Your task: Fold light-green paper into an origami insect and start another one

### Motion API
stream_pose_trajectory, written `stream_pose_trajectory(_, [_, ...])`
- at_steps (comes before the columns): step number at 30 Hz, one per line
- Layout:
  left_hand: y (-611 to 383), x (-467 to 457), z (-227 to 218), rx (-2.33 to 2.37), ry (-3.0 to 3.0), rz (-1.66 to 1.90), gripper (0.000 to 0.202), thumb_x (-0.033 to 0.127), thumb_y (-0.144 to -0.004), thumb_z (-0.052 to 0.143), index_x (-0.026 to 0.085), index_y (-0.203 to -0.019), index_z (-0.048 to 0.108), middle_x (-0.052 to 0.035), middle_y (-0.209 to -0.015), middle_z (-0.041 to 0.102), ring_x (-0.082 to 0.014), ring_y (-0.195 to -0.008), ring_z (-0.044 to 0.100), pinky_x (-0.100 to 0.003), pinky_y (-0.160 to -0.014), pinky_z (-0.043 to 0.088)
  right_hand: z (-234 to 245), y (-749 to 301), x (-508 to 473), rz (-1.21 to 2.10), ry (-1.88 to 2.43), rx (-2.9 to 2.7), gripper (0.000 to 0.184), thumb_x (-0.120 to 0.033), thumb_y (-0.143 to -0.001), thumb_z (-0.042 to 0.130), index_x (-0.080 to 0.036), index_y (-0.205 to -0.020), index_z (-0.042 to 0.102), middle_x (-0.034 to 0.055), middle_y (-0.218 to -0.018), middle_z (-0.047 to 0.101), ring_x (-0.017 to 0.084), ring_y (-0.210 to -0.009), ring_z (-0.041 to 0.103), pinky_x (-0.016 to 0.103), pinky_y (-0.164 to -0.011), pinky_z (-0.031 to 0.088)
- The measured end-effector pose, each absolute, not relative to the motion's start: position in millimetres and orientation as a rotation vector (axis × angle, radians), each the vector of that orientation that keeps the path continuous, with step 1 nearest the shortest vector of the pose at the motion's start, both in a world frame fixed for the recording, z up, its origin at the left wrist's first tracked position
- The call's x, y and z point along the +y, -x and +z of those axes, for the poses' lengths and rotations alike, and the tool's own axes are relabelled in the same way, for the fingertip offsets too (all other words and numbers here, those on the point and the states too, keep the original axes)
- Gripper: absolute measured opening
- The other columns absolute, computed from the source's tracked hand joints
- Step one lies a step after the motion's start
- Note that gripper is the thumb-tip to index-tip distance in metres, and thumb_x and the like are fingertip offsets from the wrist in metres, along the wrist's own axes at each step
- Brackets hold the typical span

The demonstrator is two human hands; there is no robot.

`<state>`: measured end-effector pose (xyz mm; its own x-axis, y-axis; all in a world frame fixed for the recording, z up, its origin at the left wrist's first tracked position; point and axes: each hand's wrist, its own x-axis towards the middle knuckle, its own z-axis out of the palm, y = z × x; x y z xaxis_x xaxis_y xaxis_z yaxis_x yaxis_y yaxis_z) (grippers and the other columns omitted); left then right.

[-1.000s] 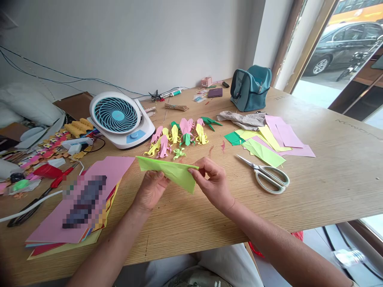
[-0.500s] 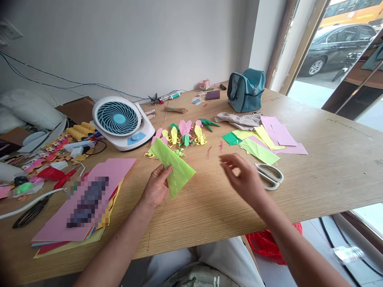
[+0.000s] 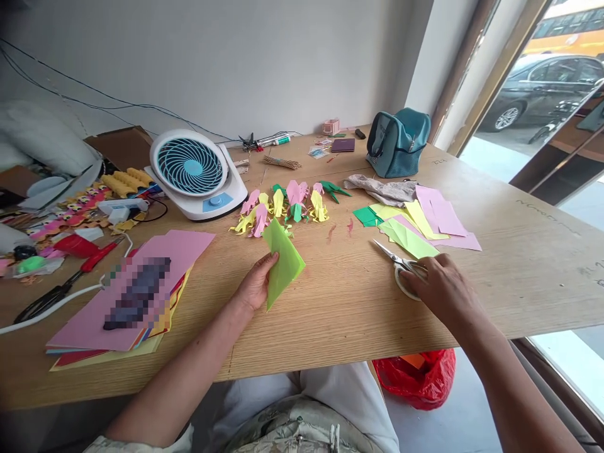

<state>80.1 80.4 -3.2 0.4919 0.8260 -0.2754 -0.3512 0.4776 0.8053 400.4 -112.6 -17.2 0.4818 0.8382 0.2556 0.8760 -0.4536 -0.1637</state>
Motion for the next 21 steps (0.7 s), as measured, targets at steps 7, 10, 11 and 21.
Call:
stream_pose_trajectory(7, [-77.6,84.9,-10.7,0.746,-0.654,0.777,0.025,0.034,-0.071,0.078,0.017,-0.089,0.074,-0.0044,-0.087,0.076,-0.0186,-0.077,0.070,-0.029,-0.071,0.055,-22.8,-390.4,-115.5,-0.201,2.505,-1.427,0.035,-0.054,-0.085,0.057,-0.020,-0.094,0.060,0.0163,-0.098,0.058,0.031,-0.084,0.061,0.039,-0.063,0.045])
stream_pose_trajectory(10, [-76.8,86.0,-11.8,0.727,-0.660,0.769,0.024,0.035,-0.072,0.078,0.018,-0.087,0.074,-0.0044,-0.087,0.076,-0.0206,-0.079,0.071,-0.030,-0.070,0.055,-18.3,-388.0,-113.9,-0.111,2.613,-1.459,0.034,-0.055,-0.091,0.045,-0.022,-0.083,0.054,0.0147,-0.088,0.060,0.030,-0.077,0.062,0.038,-0.058,0.041])
stream_pose_trajectory(11, [-76.6,85.9,-11.5,0.710,-0.665,0.763,0.024,0.036,-0.072,0.078,0.018,-0.087,0.074,-0.0042,-0.088,0.076,-0.0212,-0.081,0.071,-0.030,-0.070,0.055,-15.3,-385.4,-114.2,-0.083,2.641,-1.442,0.034,-0.054,-0.092,0.043,-0.022,-0.082,0.052,0.0141,-0.086,0.060,0.031,-0.077,0.062,0.038,-0.057,0.040])
stream_pose_trajectory(21, [-76.0,81.0,-11.7,0.591,-0.713,0.705,0.028,0.037,-0.068,0.080,0.019,-0.088,0.075,-0.0049,-0.089,0.077,-0.0228,-0.082,0.072,-0.032,-0.073,0.057,15.4,-271.6,-135.7,1.143,1.479,-1.324,0.049,-0.063,-0.088,0.049,-0.023,-0.115,0.058,0.0072,-0.087,0.061,0.023,-0.080,0.059,0.034,-0.068,0.047])
